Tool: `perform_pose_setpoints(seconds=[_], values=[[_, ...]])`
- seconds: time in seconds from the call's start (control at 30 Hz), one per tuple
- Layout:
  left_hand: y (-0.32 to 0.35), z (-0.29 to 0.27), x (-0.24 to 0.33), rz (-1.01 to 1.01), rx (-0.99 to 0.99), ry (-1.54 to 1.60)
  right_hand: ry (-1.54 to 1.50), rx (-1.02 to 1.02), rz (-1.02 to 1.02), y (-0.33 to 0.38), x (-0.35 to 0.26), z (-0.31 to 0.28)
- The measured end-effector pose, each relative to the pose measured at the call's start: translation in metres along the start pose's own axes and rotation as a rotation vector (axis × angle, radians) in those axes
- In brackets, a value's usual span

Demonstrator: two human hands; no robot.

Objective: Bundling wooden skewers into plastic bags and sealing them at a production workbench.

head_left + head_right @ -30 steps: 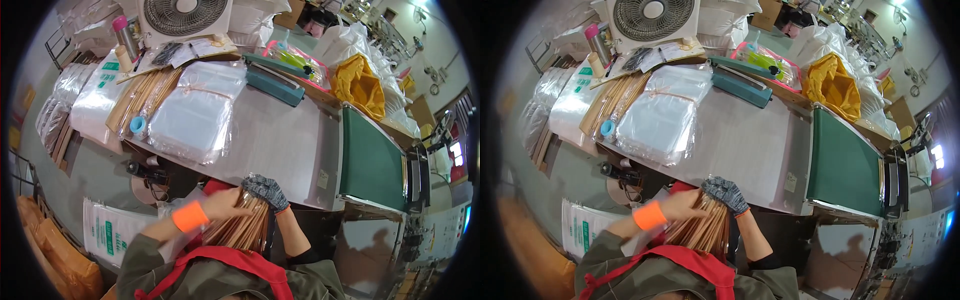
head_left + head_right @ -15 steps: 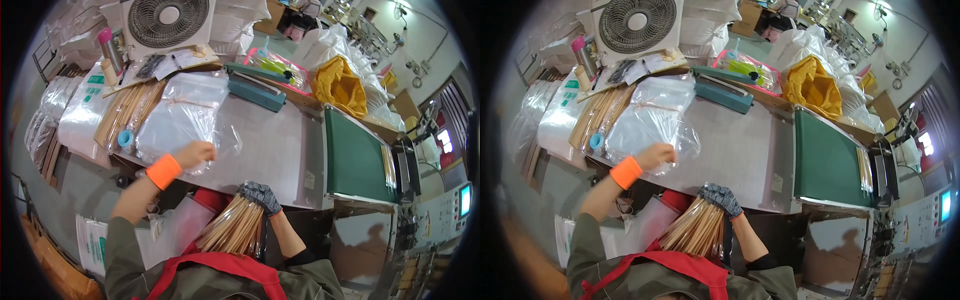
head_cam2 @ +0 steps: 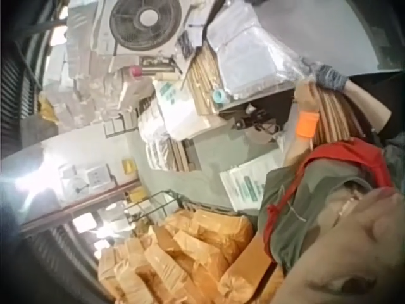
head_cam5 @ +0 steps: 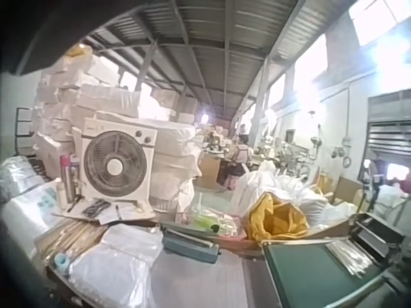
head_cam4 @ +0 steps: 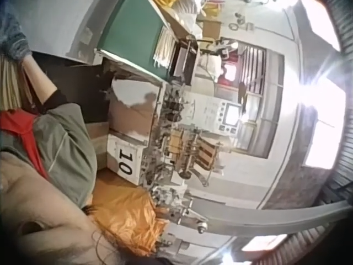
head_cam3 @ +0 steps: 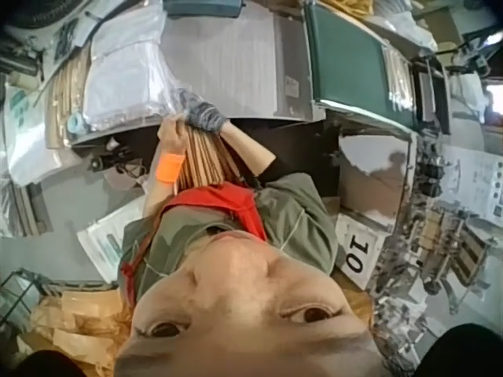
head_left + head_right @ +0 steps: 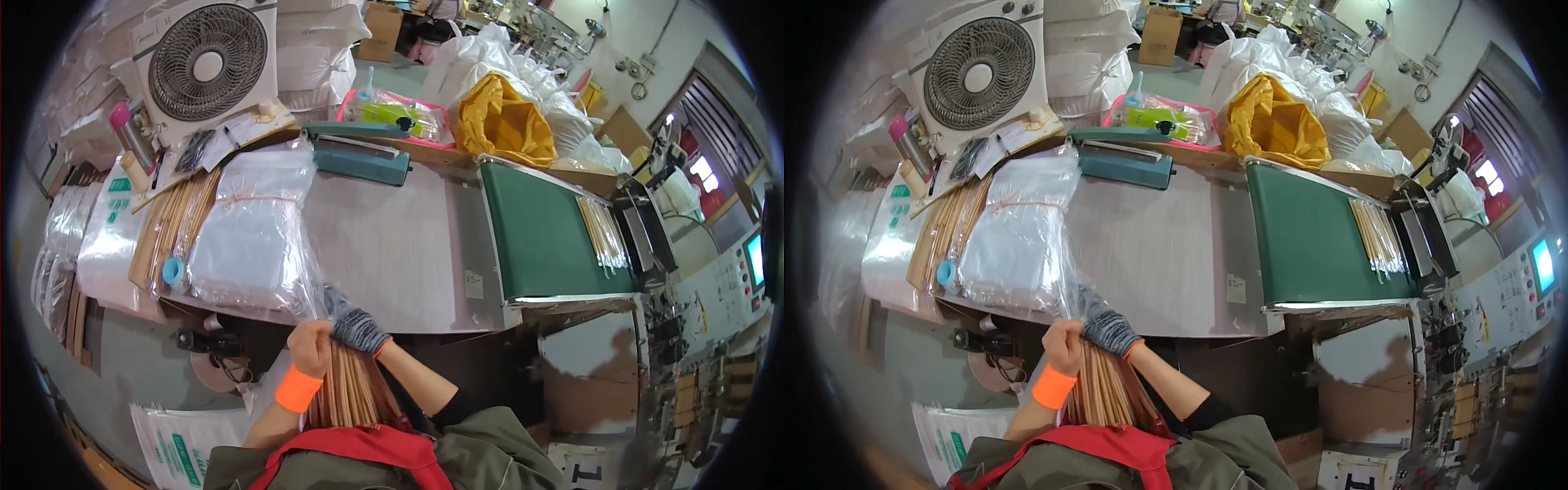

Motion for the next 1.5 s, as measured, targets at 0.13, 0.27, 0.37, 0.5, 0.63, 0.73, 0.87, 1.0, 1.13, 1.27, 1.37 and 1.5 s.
perform_pose_setpoints(seconds=[0.13,0.27,0.37,0.5,0.63,0.73,0.87,1.0,1.13,1.27,1.37,1.5], values=[[0.031,0.0,0.043,0.323,-0.459,-0.064,-0.11,0.258,0.32,0.063,-0.006,0.024],[0.084,-0.029,0.04,0.034,-0.533,0.108,-0.269,0.413,0.185,0.159,-0.034,0.023],[0.088,-0.035,0.025,-0.223,-0.422,0.061,-0.218,-0.01,0.381,0.237,0.028,0.065],[0.094,0.003,-0.021,-0.473,-0.058,0.227,-0.116,0.549,0.068,0.179,0.027,0.049],[0.081,0.007,-0.03,-0.697,-0.104,0.287,0.106,0.775,0.157,0.165,0.01,0.03],[0.101,-0.041,-0.062,-0.245,-0.578,-0.041,0.627,0.454,-0.051,0.189,-0.018,0.062],[0.061,-0.021,0.048,0.278,-0.784,0.077,0.419,0.253,-0.165,0.203,-0.023,0.085],[-0.018,-0.029,0.021,0.077,-0.346,0.421,0.021,0.749,-0.194,0.163,-0.047,-0.068],[-0.195,-0.065,0.082,0.026,-0.322,0.112,-0.196,1.2,-0.304,0.134,-0.11,-0.246],[-0.244,-0.014,0.141,0.221,-0.741,0.125,0.375,1.055,-0.359,0.141,-0.095,-0.285],[-0.224,0.022,0.124,0.57,-1.063,-0.272,1.114,0.889,-0.387,0.159,-0.048,-0.265],[-0.235,0.012,0.113,0.367,-0.89,-0.162,0.989,0.689,0.009,0.118,-0.07,-0.322]])
Point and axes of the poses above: each hand's wrist, its own y-axis away from the middle knuckle, its own z-axis out of the palm, x = y × z, the point moved 6 cm from there along -y, towards the middle knuckle, and after that the axes turned 14 degrees about y, right-handed, at the moved point
